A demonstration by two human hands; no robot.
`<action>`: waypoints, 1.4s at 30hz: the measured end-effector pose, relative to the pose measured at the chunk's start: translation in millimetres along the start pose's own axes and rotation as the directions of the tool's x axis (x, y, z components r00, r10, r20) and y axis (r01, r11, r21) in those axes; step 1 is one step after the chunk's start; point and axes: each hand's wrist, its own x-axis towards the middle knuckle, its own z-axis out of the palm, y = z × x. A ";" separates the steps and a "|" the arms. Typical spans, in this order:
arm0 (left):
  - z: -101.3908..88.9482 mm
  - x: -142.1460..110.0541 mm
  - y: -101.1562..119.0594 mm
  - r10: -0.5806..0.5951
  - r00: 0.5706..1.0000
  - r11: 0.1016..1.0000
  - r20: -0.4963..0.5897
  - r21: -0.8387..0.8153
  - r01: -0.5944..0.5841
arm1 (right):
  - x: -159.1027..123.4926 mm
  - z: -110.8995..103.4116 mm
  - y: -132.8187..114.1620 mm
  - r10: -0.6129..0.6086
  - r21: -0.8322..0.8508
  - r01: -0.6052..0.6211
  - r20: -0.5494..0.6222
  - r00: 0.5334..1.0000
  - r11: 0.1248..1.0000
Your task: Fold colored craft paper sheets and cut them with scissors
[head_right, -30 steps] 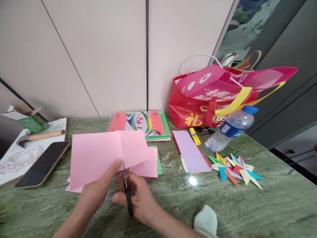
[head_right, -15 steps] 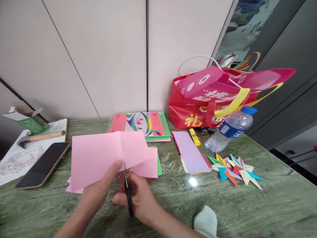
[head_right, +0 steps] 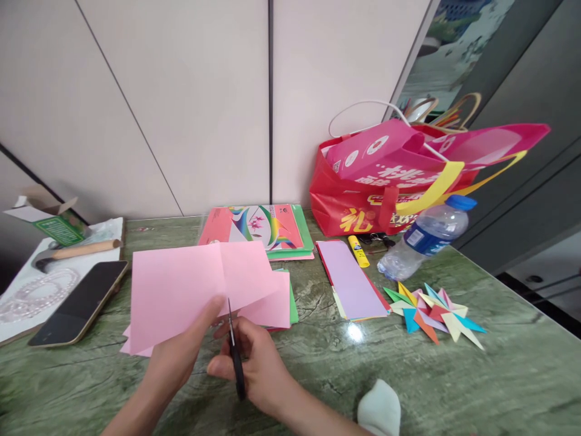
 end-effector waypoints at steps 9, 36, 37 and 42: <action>1.4 2.5 -2.5 -0.008 1.000 1.000 -0.017 -0.014 0.008 | -0.4 -1.3 3.0 0.012 -0.012 -0.012 -0.007 1.000 1.000; -1.5 1.5 -2.1 0.092 0.996 0.996 0.012 0.012 -0.092 | -1.7 1.6 -0.2 0.106 0.049 -0.102 -0.092 0.990 0.994; -0.9 2.2 -3.1 0.094 0.996 0.996 0.005 -0.009 -0.094 | -1.7 1.5 -0.3 0.109 0.051 -0.104 -0.095 0.990 0.993; 5.3 3.8 -1.6 0.048 0.996 0.967 -0.078 -0.248 -0.066 | -1.0 0.7 0.3 0.124 0.053 -0.119 -0.105 0.987 0.992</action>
